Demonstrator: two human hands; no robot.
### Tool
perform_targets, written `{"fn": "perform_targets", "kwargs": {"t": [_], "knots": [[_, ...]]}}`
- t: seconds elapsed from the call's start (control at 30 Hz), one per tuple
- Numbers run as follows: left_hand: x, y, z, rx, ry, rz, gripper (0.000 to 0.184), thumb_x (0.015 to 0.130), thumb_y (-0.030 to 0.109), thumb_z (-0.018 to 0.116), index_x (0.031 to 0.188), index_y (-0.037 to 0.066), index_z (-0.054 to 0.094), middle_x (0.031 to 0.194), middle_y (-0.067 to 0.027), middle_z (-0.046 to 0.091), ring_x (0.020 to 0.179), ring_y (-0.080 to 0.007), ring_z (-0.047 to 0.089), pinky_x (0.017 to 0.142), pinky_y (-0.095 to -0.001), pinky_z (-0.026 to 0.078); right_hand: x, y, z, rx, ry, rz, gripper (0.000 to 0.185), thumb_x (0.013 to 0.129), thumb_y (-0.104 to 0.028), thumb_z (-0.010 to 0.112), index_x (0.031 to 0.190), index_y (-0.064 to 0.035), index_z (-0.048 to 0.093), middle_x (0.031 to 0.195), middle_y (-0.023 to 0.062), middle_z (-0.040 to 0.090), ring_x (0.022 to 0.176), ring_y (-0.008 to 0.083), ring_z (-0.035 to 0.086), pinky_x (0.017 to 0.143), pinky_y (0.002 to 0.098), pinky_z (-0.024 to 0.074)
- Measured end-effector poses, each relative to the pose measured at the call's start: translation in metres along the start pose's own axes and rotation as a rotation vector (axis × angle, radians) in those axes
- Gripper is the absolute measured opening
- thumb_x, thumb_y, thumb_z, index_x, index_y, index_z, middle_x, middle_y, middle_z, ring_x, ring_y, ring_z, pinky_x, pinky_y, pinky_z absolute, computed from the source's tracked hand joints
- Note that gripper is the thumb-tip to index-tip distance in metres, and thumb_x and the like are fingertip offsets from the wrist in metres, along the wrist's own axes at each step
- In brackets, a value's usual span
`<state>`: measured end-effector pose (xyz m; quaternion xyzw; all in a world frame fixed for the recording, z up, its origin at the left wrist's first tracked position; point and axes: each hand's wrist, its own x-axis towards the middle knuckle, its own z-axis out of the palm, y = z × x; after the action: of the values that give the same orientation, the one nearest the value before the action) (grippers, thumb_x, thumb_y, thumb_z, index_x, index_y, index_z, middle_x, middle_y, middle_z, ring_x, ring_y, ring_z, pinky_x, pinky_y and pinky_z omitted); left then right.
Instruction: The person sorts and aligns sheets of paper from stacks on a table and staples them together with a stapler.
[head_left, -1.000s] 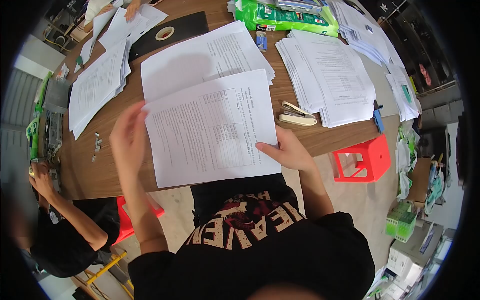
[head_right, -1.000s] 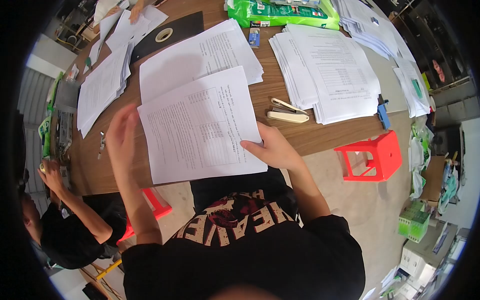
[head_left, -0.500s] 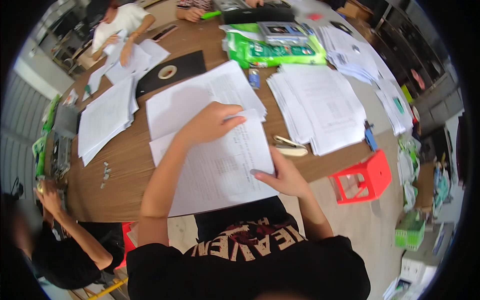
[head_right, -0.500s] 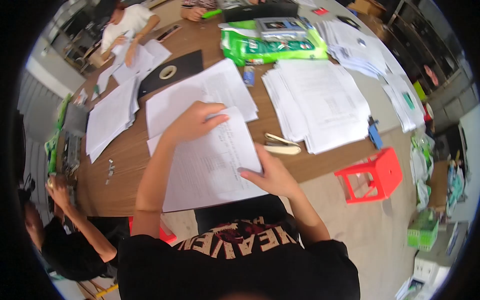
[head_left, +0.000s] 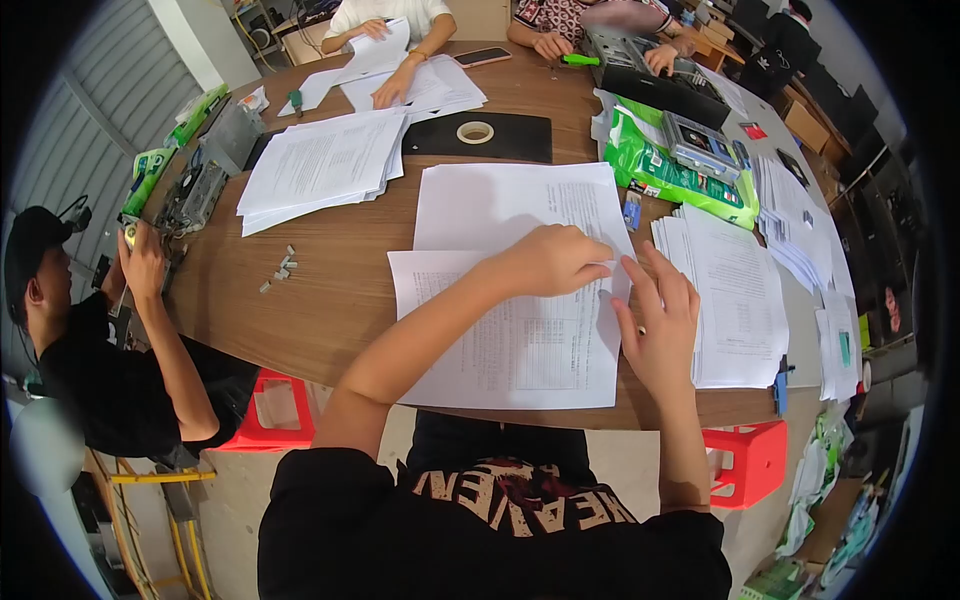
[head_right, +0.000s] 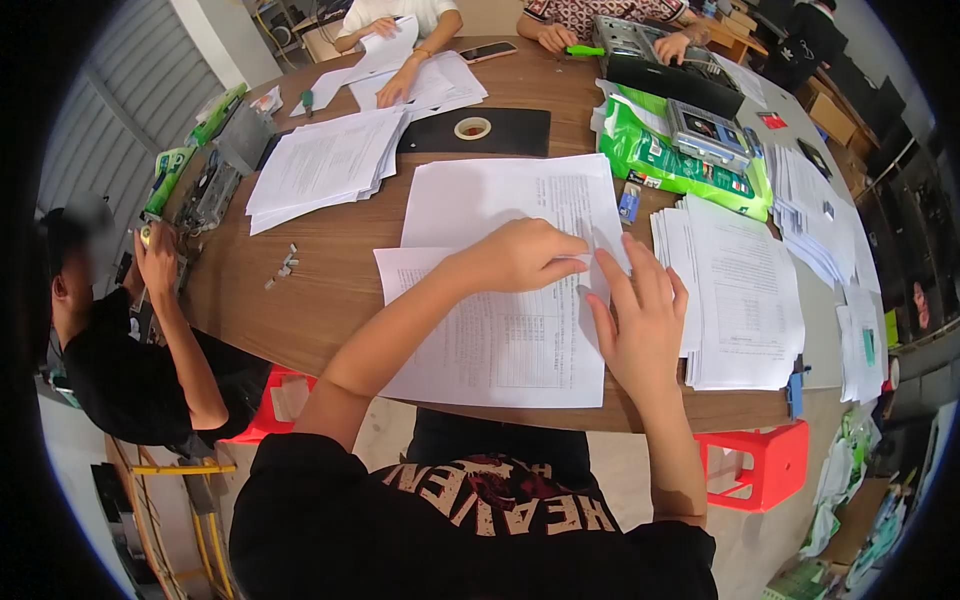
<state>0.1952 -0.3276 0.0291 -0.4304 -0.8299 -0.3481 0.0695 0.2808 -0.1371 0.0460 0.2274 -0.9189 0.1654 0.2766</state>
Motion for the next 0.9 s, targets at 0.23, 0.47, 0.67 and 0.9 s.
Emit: {"fn": "perform_targets", "kwargs": {"t": [0.23, 0.47, 0.67, 0.9], "knots": [[-0.002, -0.001, -0.004, -0.101, -0.098, -0.01, 0.019, 0.089, 0.023, 0.055, 0.086, 0.004, 0.059, 0.064, -0.0162, 0.057, 0.061, -0.0345, 0.056, 0.058, -0.0411, 0.043, -0.011, 0.011, 0.017, 0.853, -0.085, 0.501, 0.033, 0.086, -0.004, 0.06, 0.119, -0.0011, 0.053, 0.096, 0.0097, 0.065, 0.078, 0.0103, 0.057, 0.067, 0.0212, 0.0447], [-0.002, -0.01, -0.008, -0.246, -0.112, 0.049, 0.023, 0.091, 0.021, 0.054, 0.079, 0.002, 0.056, 0.06, -0.0147, 0.054, 0.054, -0.0277, 0.052, 0.055, -0.0375, 0.04, -0.011, 0.014, 0.036, 1.001, 0.057, 0.604, 0.016, 0.088, -0.004, 0.06, 0.101, 0.0052, 0.063, 0.082, 0.003, 0.066, 0.071, 0.0031, 0.054, 0.062, 0.0175, 0.0427], [0.003, 0.001, -0.02, -0.368, -0.123, -0.035, 0.028, 0.091, 0.022, 0.052, 0.074, 0.0, 0.05, 0.06, -0.0187, 0.047, 0.054, -0.0303, 0.042, 0.054, -0.037, 0.038, 0.001, 0.012, 0.022, 1.068, 0.046, 0.653, 0.015, 0.087, -0.006, 0.062, 0.098, 0.0033, 0.065, 0.08, 0.0039, 0.066, 0.071, 0.0041, 0.057, 0.063, 0.0175, 0.0444], [0.001, 0.01, -0.025, -0.382, -0.1, -0.053, 0.03, 0.094, 0.021, 0.05, 0.072, 0.001, 0.046, 0.056, -0.0123, 0.041, 0.051, -0.0222, 0.035, 0.052, -0.0333, 0.035, 0.011, -0.001, 0.009, 1.116, 0.074, 0.637, 0.013, 0.086, -0.007, 0.064, 0.094, 0.0025, 0.066, 0.077, 0.0032, 0.066, 0.068, 0.0042, 0.058, 0.059, 0.0172, 0.0449]]}}
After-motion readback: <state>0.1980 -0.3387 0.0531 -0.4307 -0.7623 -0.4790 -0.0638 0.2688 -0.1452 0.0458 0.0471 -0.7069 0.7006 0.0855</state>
